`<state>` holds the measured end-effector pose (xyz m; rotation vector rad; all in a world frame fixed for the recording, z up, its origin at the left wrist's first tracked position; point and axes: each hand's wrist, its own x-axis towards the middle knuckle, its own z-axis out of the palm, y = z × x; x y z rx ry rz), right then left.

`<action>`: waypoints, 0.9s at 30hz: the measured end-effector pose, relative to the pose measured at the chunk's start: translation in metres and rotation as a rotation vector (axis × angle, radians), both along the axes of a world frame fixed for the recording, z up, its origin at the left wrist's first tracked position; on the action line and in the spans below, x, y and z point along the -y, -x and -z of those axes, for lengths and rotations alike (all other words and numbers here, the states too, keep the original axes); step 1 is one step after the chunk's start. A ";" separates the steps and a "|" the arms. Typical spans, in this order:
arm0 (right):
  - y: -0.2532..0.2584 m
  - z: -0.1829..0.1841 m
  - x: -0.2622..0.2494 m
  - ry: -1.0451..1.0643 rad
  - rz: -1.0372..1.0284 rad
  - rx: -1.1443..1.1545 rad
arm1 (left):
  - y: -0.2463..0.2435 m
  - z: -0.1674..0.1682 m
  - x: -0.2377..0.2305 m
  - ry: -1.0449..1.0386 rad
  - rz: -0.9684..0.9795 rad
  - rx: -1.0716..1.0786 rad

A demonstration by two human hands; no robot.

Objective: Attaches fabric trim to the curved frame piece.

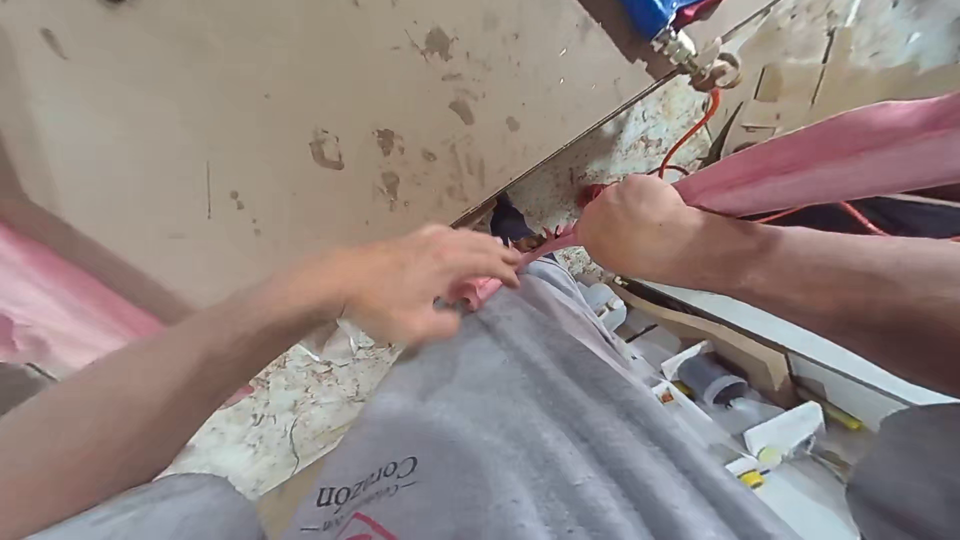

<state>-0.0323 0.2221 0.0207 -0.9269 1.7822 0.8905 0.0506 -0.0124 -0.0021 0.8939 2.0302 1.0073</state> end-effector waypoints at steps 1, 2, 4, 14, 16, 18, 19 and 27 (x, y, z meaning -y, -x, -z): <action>0.001 0.003 -0.002 0.018 -0.002 0.007 | -0.008 -0.001 -0.003 -0.003 0.052 0.008; 0.003 0.005 -0.002 0.060 -0.009 -0.001 | -0.014 0.002 -0.005 0.019 0.097 -0.033; 0.008 0.010 -0.003 0.169 -0.042 -0.017 | -0.019 0.016 -0.006 0.050 0.161 -0.151; 0.056 0.086 -0.024 0.496 -0.063 0.288 | -0.006 0.034 -0.003 -0.490 -0.209 0.183; 0.062 0.102 -0.036 0.698 -0.058 0.335 | -0.003 0.022 -0.011 -0.520 -0.322 0.159; 0.063 0.124 -0.052 0.887 -0.025 0.334 | 0.000 0.024 -0.018 -0.455 -0.446 0.077; 0.061 0.136 -0.061 0.965 0.010 0.324 | 0.000 0.030 -0.021 -0.415 -0.526 0.035; 0.082 0.102 -0.059 1.199 0.326 0.146 | -0.008 0.036 -0.016 -0.362 -0.899 -0.075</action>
